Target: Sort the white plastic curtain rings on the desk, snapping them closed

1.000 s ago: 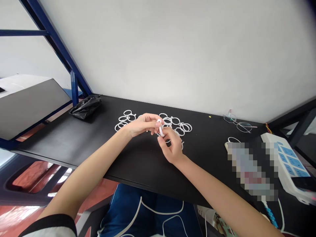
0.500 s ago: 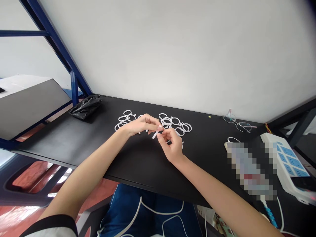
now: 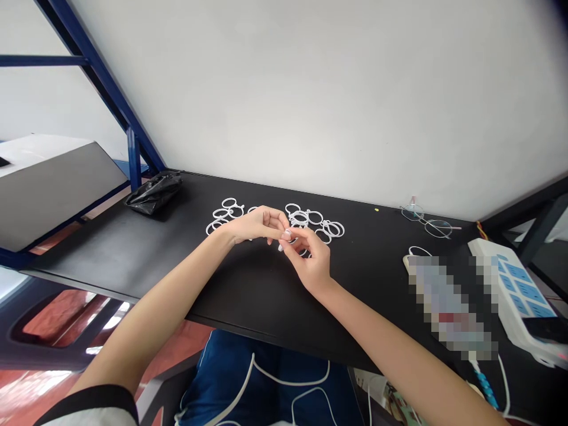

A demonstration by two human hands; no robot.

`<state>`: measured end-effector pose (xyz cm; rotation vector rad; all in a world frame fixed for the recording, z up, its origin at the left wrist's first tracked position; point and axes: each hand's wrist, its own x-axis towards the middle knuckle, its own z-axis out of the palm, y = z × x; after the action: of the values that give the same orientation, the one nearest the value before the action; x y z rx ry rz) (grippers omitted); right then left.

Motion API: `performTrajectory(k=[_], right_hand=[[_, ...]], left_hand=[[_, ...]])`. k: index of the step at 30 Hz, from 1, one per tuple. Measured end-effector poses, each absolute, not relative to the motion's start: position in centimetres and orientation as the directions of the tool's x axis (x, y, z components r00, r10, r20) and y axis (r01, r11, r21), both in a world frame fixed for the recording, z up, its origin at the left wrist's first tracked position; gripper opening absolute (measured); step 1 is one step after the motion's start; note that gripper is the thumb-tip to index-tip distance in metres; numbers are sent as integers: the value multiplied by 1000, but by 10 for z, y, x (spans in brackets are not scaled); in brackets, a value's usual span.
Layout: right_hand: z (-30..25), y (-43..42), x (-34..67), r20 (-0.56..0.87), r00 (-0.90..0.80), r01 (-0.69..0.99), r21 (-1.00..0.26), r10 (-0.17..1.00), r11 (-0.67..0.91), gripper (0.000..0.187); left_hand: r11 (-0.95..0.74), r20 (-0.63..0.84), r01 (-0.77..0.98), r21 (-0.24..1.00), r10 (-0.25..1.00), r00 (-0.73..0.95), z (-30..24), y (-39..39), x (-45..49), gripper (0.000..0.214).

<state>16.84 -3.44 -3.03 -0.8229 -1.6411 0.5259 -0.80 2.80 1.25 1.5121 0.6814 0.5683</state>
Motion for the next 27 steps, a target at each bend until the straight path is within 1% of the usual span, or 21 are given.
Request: performTrajectory(k=[4, 7, 10, 12, 15, 18, 20, 22, 24, 27], right_hand=[[-32, -35, 167, 645, -77, 212, -735, 761, 644, 15], [-33, -38, 165, 654, -102, 205, -724, 750, 659, 15], [-33, -40, 164, 684, -140, 216, -684, 716, 697, 11], [-33, -41, 164, 698, -150, 226, -665, 700, 712, 9], [-34, -39, 165, 687, -157, 245, -669, 710, 701, 7], [-35, -36, 166, 658, -144, 252, -698, 739, 670, 5], [-35, -34, 167, 650, -120, 235, -716, 751, 657, 4], [-36, -33, 167, 651, -84, 221, -726, 754, 652, 5], [-37, -33, 168, 656, -48, 213, -730, 753, 650, 7], [-38, -34, 168, 652, -10, 189, -744, 759, 641, 7]], left_hand=[[13, -70, 87, 996, 715, 695, 11, 30, -11, 23], [19, -94, 109, 994, 665, 741, 9, 33, -16, 23], [31, -121, 128, 991, 604, 788, 7, 36, -20, 21], [29, -119, 127, 991, 600, 791, 6, 37, -22, 19], [17, -100, 115, 993, 625, 774, 6, 37, -21, 20], [-45, -40, 95, 994, 675, 737, 7, 36, -16, 25], [-106, 22, 84, 991, 740, 672, 8, 34, -11, 30], [-164, 85, 88, 983, 816, 571, 9, 32, -5, 35], [-219, 141, 109, 970, 864, 484, 8, 28, 3, 40], [-300, 207, 134, 944, 860, 467, 6, 20, 14, 47]])
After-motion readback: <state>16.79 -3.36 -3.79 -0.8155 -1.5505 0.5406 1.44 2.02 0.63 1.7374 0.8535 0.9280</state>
